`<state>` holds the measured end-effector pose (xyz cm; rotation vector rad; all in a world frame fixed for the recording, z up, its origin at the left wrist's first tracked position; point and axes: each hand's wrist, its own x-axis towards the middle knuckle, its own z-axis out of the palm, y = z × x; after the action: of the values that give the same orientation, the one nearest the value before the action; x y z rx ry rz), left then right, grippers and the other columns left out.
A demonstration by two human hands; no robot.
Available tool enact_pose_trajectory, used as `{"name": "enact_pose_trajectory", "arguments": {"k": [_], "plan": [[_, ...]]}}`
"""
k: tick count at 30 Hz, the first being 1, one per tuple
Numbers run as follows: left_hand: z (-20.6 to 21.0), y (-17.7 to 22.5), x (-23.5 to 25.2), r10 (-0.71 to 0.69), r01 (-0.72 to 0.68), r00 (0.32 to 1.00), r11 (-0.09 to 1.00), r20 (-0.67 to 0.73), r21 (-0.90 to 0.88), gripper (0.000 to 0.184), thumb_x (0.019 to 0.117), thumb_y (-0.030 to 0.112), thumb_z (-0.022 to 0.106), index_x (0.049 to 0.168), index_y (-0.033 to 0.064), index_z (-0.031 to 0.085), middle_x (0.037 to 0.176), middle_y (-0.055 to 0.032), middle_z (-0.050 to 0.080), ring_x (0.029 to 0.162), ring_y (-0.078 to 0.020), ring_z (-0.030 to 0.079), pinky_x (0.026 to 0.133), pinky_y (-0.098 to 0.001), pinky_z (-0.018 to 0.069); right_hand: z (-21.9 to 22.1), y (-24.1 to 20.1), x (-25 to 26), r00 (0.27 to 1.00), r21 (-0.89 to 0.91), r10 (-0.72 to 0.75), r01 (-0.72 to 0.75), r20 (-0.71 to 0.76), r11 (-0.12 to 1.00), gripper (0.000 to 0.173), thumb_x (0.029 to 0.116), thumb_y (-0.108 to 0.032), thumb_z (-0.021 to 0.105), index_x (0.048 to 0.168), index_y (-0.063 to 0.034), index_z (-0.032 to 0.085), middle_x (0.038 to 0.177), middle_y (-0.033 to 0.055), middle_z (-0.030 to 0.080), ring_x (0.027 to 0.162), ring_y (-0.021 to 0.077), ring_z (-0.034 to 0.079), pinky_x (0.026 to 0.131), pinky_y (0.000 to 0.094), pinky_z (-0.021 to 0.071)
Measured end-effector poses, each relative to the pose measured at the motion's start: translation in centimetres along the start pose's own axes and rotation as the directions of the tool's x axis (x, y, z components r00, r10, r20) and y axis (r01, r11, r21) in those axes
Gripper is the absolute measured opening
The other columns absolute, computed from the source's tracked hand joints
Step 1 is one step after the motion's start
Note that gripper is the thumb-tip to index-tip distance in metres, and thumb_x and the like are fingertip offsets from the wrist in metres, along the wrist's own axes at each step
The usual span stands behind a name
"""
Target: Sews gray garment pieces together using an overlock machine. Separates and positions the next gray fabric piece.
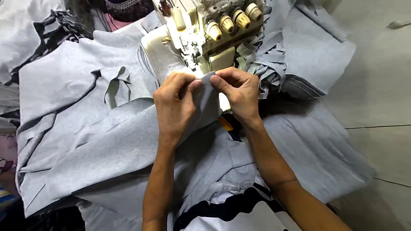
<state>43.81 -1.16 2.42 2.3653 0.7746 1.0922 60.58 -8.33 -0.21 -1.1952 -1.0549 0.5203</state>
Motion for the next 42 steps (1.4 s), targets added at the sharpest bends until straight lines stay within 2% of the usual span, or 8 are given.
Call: {"name": "enact_pose_trajectory", "arguments": {"k": [6, 11, 20, 28, 32, 35, 38, 42], "plan": [[-0.3, 0.8, 0.5, 0.021, -0.015, 0.999, 0.986, -0.036, 0.168, 0.017, 0.1036, 0.016, 0.060, 0.101, 0.0037, 0.072, 0.084, -0.0068, 0.066, 0.069, -0.0109, 0.060, 0.061, -0.0243, 0.0480, 0.6, 0.2, 0.2, 0.997, -0.002, -0.056, 0.056, -0.044, 0.998, 0.009, 0.0970, -0.008, 0.070, 0.101, -0.0004, 0.071, 0.089, 0.0028, 0.070, 0.076, 0.0036, 0.067, 0.065, 0.0169, 0.0572], [-0.3, 0.4, 0.5, -0.040, 0.042, 0.999, 0.986, -0.021, 0.161, 0.018, 0.1042, 0.020, 0.059, 0.103, 0.0063, 0.070, 0.076, -0.0038, 0.063, 0.060, -0.0099, 0.055, 0.053, -0.0252, 0.0443, 1.1, 0.7, 0.5, 0.998, 0.042, -0.054, 0.055, -0.029, 0.998, 0.011, 0.0977, -0.008, 0.069, 0.104, 0.0001, 0.071, 0.088, 0.0032, 0.070, 0.075, 0.0042, 0.067, 0.064, 0.0177, 0.0569], [0.5, -1.3, 0.5, -0.106, 0.111, 0.993, 0.989, -0.052, 0.096, 0.015, 0.1008, 0.025, 0.066, 0.105, 0.0114, 0.072, 0.083, -0.0023, 0.070, 0.065, -0.0108, 0.063, 0.056, -0.0298, 0.0497, 2.2, 1.6, 0.5, 0.998, -0.021, -0.007, 0.005, -0.055, 1.000, 0.012, 0.0997, -0.014, 0.068, 0.104, -0.0025, 0.071, 0.086, 0.0030, 0.069, 0.073, 0.0050, 0.066, 0.062, 0.0178, 0.0557], [1.4, -2.0, 0.7, -0.179, 0.185, 0.983, 0.965, -0.045, 0.185, 0.021, 0.0995, 0.033, 0.067, 0.095, 0.0123, 0.069, 0.075, -0.0043, 0.066, 0.060, -0.0185, 0.060, 0.052, -0.0391, 0.0449, 2.8, 3.2, 1.1, 0.995, -0.070, -0.033, 0.026, -0.098, 0.997, 0.011, 0.0994, -0.009, 0.067, 0.105, 0.0004, 0.070, 0.087, 0.0043, 0.068, 0.072, 0.0041, 0.064, 0.065, 0.0180, 0.0552], [2.0, -2.3, 0.7, -0.259, 0.256, 0.965, 0.923, -0.027, 0.288, 0.023, 0.0999, 0.036, 0.066, 0.097, 0.0129, 0.070, 0.076, -0.0079, 0.067, 0.063, -0.0262, 0.063, 0.053, -0.0468, 0.0456, 3.1, 4.4, 1.1, 0.991, -0.180, 0.004, -0.028, -0.136, 0.983, 0.011, 0.0986, -0.013, 0.069, 0.105, -0.0036, 0.070, 0.083, 0.0040, 0.067, 0.064, 0.0057, 0.061, 0.057, 0.0194, 0.0525], [2.3, -2.3, 0.6, -0.255, 0.256, 0.966, 0.907, -0.048, 0.334, 0.020, 0.0995, 0.032, 0.065, 0.101, 0.0122, 0.068, 0.079, -0.0081, 0.067, 0.064, -0.0268, 0.064, 0.052, -0.0463, 0.0461, 3.3, 4.7, 1.1, 0.989, -0.220, 0.017, -0.050, -0.150, 0.974, 0.011, 0.0974, -0.012, 0.070, 0.107, -0.0064, 0.069, 0.078, 0.0023, 0.065, 0.058, 0.0064, 0.057, 0.050, 0.0203, 0.0490], [2.3, -2.6, 0.3, -0.234, 0.237, 0.971, 0.905, -0.054, 0.352, 0.020, 0.0976, 0.029, 0.066, 0.109, 0.0121, 0.064, 0.079, -0.0075, 0.064, 0.065, -0.0267, 0.062, 0.051, -0.0442, 0.0451, 3.6, 4.5, 1.3, 0.987, -0.250, 0.017, -0.057, -0.159, 0.967, 0.017, 0.0961, -0.008, 0.067, 0.113, -0.0082, 0.067, 0.065, 0.0008, 0.055, 0.046, 0.0087, 0.046, 0.040, 0.0217, 0.0377], [2.8, -3.4, 0.8, -0.242, 0.250, 0.968, 0.897, -0.070, 0.364, 0.026, 0.0951, 0.026, 0.067, 0.116, 0.0123, 0.063, 0.080, -0.0082, 0.056, 0.069, -0.0273, 0.057, 0.054, -0.0415, 0.0425, 4.0, 5.1, 1.7, 0.985, -0.250, -0.005, -0.038, -0.170, 0.968, 0.023, 0.0931, -0.001, 0.064, 0.116, -0.0041, 0.065, 0.062, 0.0017, 0.050, 0.044, 0.0096, 0.040, 0.039, 0.0219, 0.0330]]}}
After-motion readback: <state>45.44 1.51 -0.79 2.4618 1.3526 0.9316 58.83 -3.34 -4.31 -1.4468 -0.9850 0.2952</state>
